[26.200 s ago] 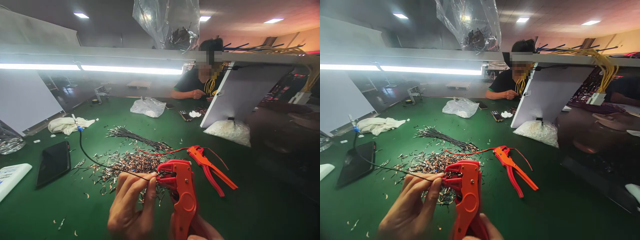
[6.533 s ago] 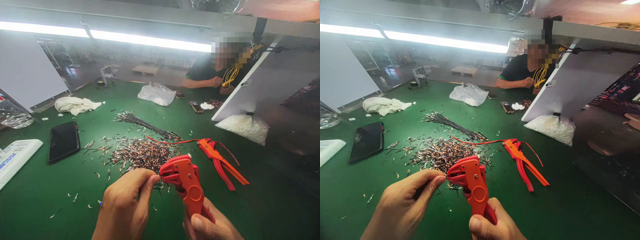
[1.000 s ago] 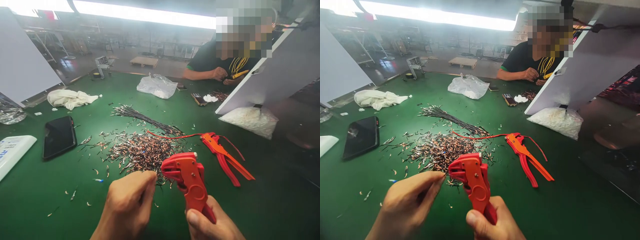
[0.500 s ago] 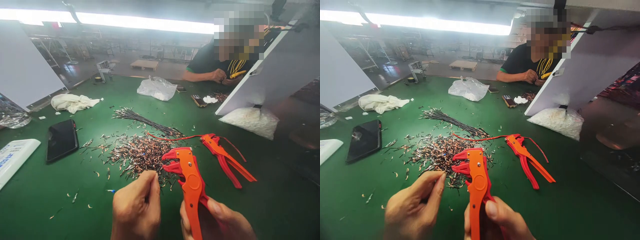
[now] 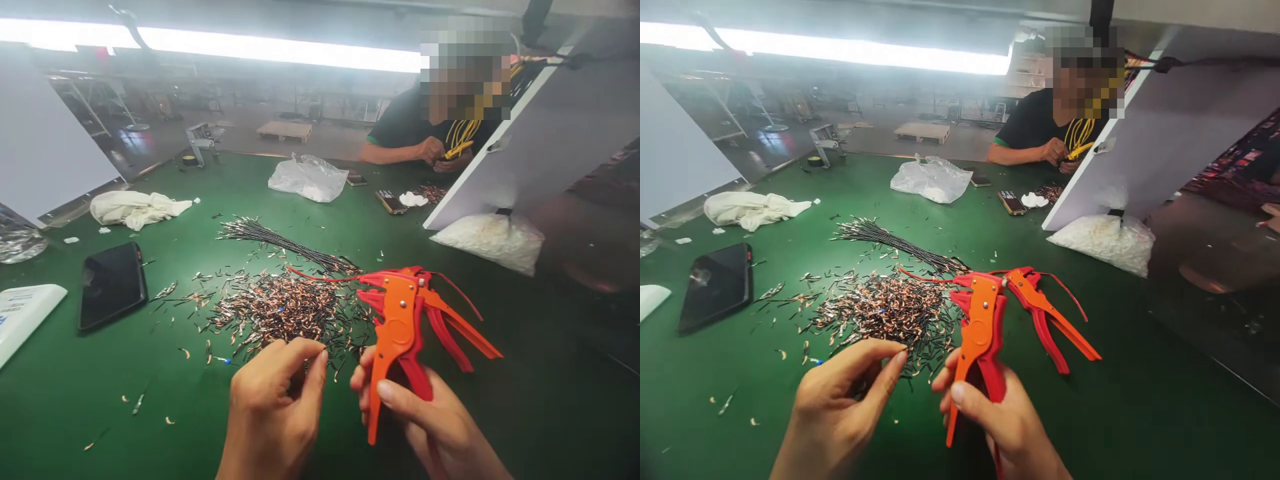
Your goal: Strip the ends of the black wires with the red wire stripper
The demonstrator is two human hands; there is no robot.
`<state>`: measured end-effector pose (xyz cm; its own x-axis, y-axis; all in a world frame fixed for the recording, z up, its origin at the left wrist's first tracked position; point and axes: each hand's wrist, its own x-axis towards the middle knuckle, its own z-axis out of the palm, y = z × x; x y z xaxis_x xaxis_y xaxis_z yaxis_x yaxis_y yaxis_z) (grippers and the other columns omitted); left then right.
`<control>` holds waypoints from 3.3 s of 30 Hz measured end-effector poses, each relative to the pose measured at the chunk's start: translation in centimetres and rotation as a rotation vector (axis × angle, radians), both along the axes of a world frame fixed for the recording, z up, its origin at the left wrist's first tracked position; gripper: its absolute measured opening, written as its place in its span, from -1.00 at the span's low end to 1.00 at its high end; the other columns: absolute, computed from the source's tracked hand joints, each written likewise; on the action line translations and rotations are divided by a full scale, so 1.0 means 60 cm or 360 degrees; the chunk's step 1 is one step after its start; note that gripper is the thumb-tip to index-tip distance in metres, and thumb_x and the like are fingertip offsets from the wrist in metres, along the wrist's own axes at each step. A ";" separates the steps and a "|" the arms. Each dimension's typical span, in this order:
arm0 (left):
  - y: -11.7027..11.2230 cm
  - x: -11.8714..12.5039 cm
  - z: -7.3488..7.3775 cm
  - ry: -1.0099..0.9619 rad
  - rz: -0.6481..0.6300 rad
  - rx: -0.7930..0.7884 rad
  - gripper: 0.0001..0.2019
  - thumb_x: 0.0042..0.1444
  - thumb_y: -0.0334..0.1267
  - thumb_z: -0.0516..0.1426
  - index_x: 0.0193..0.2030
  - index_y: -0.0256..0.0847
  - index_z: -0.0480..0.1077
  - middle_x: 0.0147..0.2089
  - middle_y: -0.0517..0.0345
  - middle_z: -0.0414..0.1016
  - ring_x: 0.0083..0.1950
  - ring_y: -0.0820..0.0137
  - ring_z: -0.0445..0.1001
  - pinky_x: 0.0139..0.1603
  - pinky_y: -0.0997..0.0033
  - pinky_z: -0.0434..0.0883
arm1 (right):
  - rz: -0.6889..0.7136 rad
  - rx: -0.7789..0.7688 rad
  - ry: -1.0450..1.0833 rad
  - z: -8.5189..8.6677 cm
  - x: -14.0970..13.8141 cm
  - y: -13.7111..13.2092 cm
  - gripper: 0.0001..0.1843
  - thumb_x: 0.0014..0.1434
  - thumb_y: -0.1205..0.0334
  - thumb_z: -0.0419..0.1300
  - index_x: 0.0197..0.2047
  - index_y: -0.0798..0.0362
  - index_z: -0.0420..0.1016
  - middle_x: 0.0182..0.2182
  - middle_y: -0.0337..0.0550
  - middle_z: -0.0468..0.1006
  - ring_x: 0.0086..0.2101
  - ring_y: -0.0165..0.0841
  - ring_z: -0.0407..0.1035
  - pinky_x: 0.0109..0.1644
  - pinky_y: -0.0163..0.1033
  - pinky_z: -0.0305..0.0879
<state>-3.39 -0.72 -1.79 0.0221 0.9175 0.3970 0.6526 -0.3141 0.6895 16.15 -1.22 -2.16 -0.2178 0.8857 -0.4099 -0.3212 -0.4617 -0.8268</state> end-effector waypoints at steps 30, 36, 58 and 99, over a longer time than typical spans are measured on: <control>0.007 0.020 -0.017 0.0598 -0.0508 0.0362 -0.87 0.30 -0.43 0.10 -0.06 -0.22 0.41 -0.46 0.21 0.43 -0.42 0.33 0.34 -0.43 0.40 0.31 | -0.0090 0.0215 -0.0340 0.003 -0.012 0.026 -0.72 -0.01 0.22 0.33 -0.21 0.05 0.42 -0.42 -0.29 0.47 -0.39 -0.35 0.35 -0.25 -0.20 0.35; -0.010 0.031 -0.027 0.0198 -0.0546 -0.0140 -0.86 0.32 -0.45 0.05 -0.22 -0.15 0.36 -0.43 0.27 0.47 -0.46 0.47 0.45 -0.42 0.55 0.35 | -0.0021 0.0677 -0.0903 -0.016 -0.015 0.018 -0.88 0.07 0.32 0.18 -0.26 0.02 0.41 -0.41 -0.21 0.48 -0.39 -0.29 0.41 -0.25 -0.18 0.36; -0.016 0.015 -0.011 -0.0262 0.0039 -0.0214 -0.89 0.25 -0.29 0.15 -0.26 -0.10 0.53 -0.39 0.26 0.50 -0.37 0.43 0.45 -0.33 0.51 0.40 | 0.0182 0.0087 0.0370 -0.016 0.002 0.010 -0.76 0.11 0.30 0.23 -0.11 0.09 0.50 -0.36 -0.15 0.59 -0.37 -0.33 0.47 -0.25 -0.22 0.39; 0.011 0.039 0.064 -0.1257 -0.0372 -0.1461 -0.67 0.11 0.01 0.17 -0.50 -0.17 0.30 -0.66 0.38 0.18 -0.69 0.60 0.07 -0.64 0.58 0.20 | 0.0573 0.0027 0.0371 -0.021 -0.020 -0.013 -0.74 -0.10 0.38 0.14 -0.27 0.11 0.50 -0.48 -0.22 0.49 -0.49 -0.41 0.28 -0.38 -0.30 0.21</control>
